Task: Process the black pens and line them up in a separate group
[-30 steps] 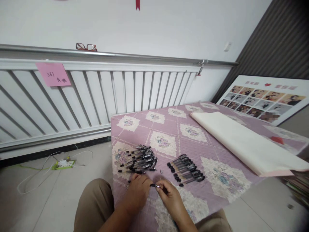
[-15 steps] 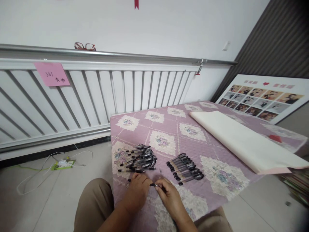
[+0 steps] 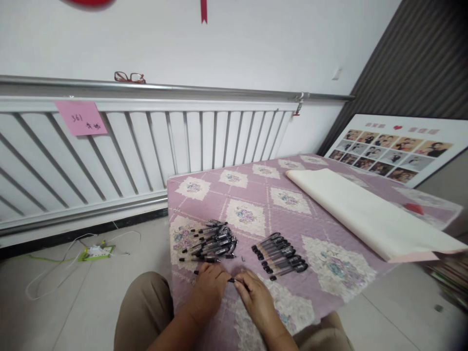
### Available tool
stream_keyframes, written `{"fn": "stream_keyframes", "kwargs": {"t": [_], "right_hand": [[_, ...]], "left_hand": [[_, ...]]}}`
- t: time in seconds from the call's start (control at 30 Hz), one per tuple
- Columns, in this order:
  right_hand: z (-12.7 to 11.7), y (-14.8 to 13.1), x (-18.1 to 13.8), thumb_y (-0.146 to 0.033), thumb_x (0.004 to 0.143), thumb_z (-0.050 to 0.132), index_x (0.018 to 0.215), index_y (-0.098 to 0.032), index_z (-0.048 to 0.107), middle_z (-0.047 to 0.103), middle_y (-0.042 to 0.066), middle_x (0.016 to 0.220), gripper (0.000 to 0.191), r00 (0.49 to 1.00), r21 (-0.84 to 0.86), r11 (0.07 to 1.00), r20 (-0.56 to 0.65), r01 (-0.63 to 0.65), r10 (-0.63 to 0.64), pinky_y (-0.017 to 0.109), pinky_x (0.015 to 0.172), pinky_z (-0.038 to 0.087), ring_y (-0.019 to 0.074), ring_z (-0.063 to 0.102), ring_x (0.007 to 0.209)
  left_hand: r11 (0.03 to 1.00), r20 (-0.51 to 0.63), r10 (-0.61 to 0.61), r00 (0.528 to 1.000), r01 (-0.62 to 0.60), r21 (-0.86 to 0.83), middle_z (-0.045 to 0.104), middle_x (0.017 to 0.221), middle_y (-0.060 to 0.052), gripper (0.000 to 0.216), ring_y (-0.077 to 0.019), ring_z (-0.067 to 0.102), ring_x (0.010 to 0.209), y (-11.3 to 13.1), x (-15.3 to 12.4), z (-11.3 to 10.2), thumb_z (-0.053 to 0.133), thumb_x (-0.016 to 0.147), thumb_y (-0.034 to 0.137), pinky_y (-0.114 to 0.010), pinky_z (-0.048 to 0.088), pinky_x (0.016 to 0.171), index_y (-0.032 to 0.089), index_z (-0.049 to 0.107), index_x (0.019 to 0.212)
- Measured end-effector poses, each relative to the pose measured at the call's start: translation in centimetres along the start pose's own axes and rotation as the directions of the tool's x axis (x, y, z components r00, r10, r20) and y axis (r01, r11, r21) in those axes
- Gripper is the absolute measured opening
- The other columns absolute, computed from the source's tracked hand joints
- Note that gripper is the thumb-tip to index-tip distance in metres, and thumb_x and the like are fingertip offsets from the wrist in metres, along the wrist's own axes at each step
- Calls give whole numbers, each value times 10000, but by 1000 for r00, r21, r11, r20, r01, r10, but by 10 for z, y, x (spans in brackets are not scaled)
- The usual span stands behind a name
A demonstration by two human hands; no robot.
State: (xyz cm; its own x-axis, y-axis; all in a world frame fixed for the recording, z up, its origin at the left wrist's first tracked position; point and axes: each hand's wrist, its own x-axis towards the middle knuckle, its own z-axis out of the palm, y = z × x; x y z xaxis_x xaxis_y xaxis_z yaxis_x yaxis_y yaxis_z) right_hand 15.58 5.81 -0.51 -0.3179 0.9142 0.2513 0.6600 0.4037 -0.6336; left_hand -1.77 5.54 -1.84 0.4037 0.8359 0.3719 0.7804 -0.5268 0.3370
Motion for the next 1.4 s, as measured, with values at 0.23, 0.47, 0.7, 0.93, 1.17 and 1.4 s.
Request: {"fn": "stream_keyframes", "kwargs": {"t": [0.23, 0.47, 0.7, 0.93, 1.17, 1.4], "right_hand": [[1, -1, -1, -216, 863, 504, 838, -234, 613, 624, 20, 810, 113, 1000, 24, 1000, 1, 11, -11, 282, 712, 442, 187, 589, 812], [0, 0, -1, -223, 866, 480, 824, -221, 619, 635, 36, 816, 146, 997, 102, 994, -63, -31, 37, 291, 722, 465, 192, 604, 806], [2, 3, -2, -204, 833, 512, 821, -222, 642, 640, 29, 795, 132, 995, 125, 990, -76, -58, 67, 278, 710, 472, 187, 612, 788], [5, 8, -3, -226, 820, 537, 984, -221, 623, 640, 28, 807, 186, 985, 159, 984, -135, -83, 105, 276, 700, 488, 179, 611, 750], [0, 2, -2, -266, 872, 484, 827, -224, 618, 648, 32, 798, 147, 994, 141, 989, -96, -44, 58, 280, 713, 477, 188, 619, 782], [1, 1, -2, -262, 897, 453, 776, -222, 590, 621, 26, 766, 186, 997, 62, 997, -65, -39, 43, 275, 686, 454, 185, 606, 764]], "left_hand": [[998, -37, 4, 999, -2, 63, 616, 854, 10, 165, -158, 554, 835, 1, -1, 4, 471, 901, 142, -338, 351, 836, 236, 589, 970], [994, -103, -100, 990, 105, 42, 645, 989, -23, 217, -199, 546, 945, 4, -1, 1, 513, 899, 229, -394, 320, 927, 241, 566, 1109], [993, -50, -111, 993, 112, 25, 637, 946, 3, 166, -189, 531, 938, 1, -1, 4, 539, 888, 203, -378, 305, 909, 266, 611, 1024], [987, -27, -157, 987, 158, 35, 621, 922, 18, 144, -180, 524, 928, 4, 1, -2, 519, 892, 169, -377, 295, 916, 261, 609, 955], [991, -69, -135, 988, 136, -1, 629, 914, 8, 153, -185, 527, 922, 2, 0, 1, 521, 885, 162, -379, 295, 915, 257, 617, 956], [992, -108, -124, 986, 124, -8, 634, 903, 4, 109, -189, 529, 908, 0, 0, 3, 546, 878, 179, -375, 306, 876, 249, 624, 907]]}}
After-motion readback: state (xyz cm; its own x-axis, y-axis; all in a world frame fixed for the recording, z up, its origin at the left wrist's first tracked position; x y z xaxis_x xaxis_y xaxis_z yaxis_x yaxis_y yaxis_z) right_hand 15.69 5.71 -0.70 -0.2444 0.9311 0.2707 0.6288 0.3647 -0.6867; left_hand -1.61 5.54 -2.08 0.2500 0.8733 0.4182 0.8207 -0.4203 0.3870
